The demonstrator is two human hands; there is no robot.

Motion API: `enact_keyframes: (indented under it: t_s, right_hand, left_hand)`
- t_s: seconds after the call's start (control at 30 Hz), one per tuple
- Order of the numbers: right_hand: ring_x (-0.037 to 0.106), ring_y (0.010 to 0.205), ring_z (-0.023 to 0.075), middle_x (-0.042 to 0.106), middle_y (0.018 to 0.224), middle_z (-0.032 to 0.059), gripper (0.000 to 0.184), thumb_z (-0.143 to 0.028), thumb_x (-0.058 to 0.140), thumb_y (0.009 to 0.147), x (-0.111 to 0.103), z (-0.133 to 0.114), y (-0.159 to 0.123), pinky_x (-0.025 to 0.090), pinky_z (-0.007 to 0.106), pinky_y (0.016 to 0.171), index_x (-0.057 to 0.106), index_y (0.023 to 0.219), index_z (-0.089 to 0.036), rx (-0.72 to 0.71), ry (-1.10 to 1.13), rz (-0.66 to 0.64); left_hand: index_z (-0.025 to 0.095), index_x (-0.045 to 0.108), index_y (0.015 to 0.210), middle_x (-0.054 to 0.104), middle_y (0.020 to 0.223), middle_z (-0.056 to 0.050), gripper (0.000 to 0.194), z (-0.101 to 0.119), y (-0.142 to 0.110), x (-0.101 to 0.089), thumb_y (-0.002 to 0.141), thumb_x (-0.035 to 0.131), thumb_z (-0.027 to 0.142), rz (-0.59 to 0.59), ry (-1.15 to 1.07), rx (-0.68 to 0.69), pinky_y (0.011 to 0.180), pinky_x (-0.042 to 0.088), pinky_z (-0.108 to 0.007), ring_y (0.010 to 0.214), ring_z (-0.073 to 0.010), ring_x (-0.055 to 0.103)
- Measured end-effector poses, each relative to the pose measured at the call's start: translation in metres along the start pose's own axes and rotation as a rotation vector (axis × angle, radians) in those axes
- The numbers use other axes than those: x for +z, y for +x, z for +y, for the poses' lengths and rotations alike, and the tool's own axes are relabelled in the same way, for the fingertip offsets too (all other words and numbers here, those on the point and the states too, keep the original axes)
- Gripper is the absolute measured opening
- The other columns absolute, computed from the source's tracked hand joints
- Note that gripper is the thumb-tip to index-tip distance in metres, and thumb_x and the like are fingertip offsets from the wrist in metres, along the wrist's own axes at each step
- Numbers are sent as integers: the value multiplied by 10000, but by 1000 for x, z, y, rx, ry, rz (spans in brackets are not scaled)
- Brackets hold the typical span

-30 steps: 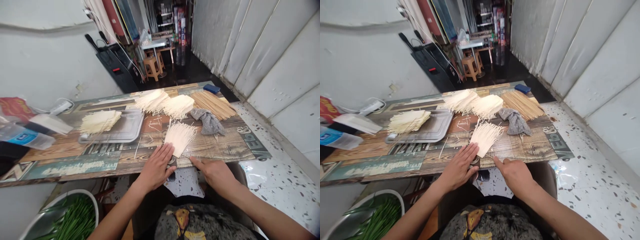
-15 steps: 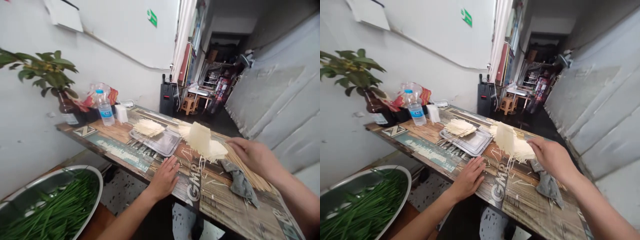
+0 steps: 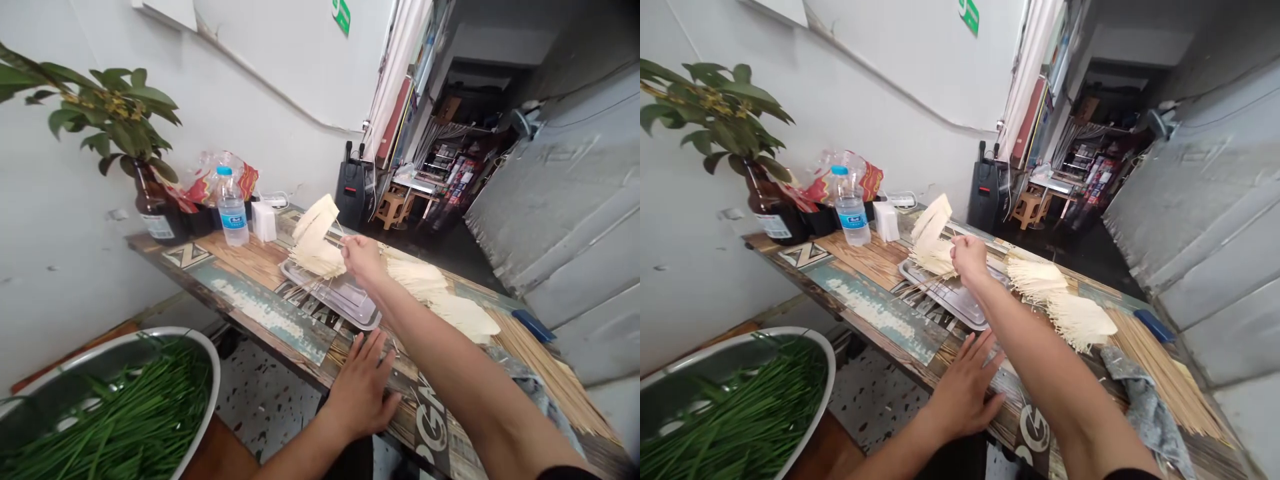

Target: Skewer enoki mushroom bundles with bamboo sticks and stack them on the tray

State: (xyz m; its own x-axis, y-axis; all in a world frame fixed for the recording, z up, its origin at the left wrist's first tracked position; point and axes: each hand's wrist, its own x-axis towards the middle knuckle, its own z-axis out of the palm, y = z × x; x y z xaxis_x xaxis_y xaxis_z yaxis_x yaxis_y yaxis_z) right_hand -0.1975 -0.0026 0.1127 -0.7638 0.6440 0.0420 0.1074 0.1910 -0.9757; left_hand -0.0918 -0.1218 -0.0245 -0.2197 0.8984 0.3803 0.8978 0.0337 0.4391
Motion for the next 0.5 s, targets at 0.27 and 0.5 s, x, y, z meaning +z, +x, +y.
enact_keyframes:
  t_s: [0.27,0.5]
  right_hand:
    - [604,984,214,583,1194,90,350,-357,576,915,17,45,15,525,422,813,557,1210,-169,292,-207,-191]
    - [622,905,188,616,1112,72,312,-366,563,924,-23,62,-45,539,386,763,580,1159,-162,209,-386,-263]
  left_hand:
    - [210,496,1304,389,1486,-124,540,1,4,-7,837,542,477,-48,9,-32,1177,168,-535,1425,-314,245]
    - [209,523,1263,502,1373,-145,465,-3,3,-4,831,570,374,-80,152,64,1117,286,-572,1339,-327,394]
